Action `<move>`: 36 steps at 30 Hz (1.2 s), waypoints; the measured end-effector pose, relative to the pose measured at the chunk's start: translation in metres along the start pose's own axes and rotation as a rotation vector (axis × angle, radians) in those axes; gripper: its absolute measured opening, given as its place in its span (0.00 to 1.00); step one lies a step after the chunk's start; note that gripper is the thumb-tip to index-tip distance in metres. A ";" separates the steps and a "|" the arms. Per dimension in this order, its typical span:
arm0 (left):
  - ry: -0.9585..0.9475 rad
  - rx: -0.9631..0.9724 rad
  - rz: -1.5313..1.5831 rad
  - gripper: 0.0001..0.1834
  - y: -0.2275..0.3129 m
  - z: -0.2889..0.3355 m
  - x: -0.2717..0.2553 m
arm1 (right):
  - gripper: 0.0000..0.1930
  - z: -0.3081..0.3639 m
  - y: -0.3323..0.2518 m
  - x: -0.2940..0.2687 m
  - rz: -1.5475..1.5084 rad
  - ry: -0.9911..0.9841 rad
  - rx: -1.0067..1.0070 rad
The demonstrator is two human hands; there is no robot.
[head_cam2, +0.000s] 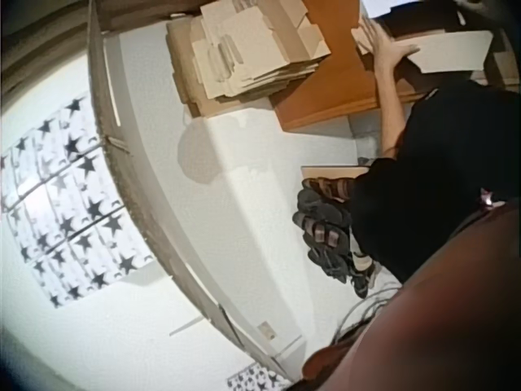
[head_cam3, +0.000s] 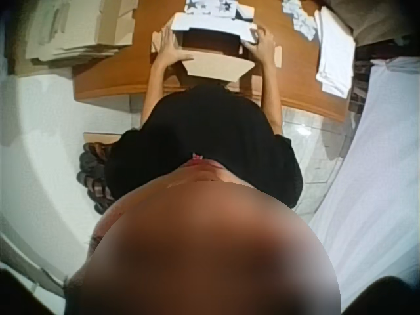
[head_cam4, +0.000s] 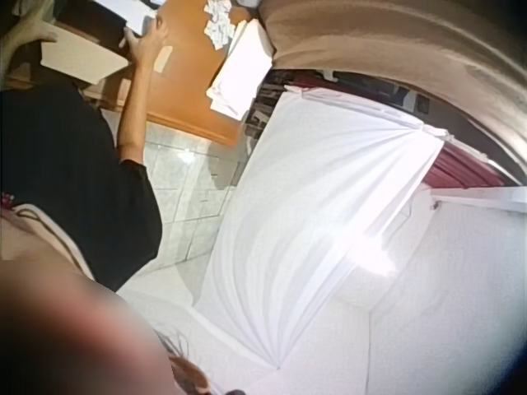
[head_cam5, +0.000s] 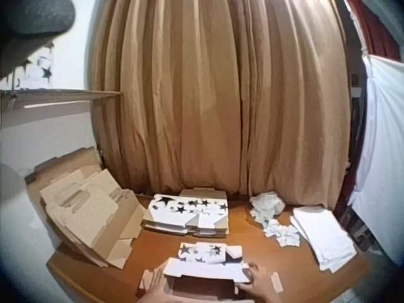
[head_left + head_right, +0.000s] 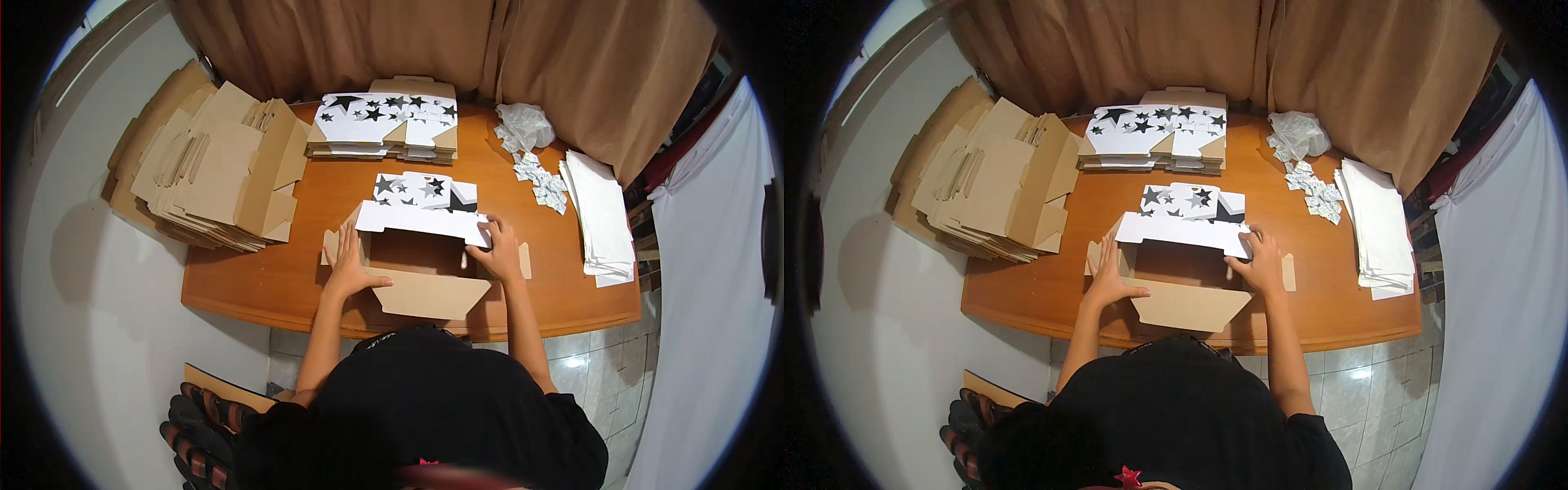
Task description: The recorder folds shoe boxes, wraps sandals in paper, places them inside, and stacks the boxes on a shelf.
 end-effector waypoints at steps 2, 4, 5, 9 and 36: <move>0.012 0.021 0.019 0.81 0.002 -0.001 0.000 | 0.25 0.003 0.003 -0.001 0.096 -0.012 -0.033; 0.089 0.070 0.108 0.80 0.005 -0.002 -0.001 | 0.25 0.007 0.004 -0.002 0.166 -0.003 -0.006; 0.087 0.073 0.108 0.80 0.005 -0.002 -0.001 | 0.25 0.008 0.005 -0.002 0.235 0.004 0.020; 0.014 0.165 0.060 0.72 0.020 -0.010 -0.006 | 0.23 0.012 0.010 -0.003 0.327 0.035 0.063; -0.117 0.204 -0.269 0.52 0.052 -0.021 0.022 | 0.30 0.016 -0.005 0.015 -0.037 0.050 0.227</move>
Point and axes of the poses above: each hand's wrist, its own z-axis away from the middle knuckle, its own x-axis out of the palm, y = z × x, the point moved 4 cm from there along -z, towards the middle knuckle, and after that the axes turned 13 degrees about x, right-handed, at the moved point
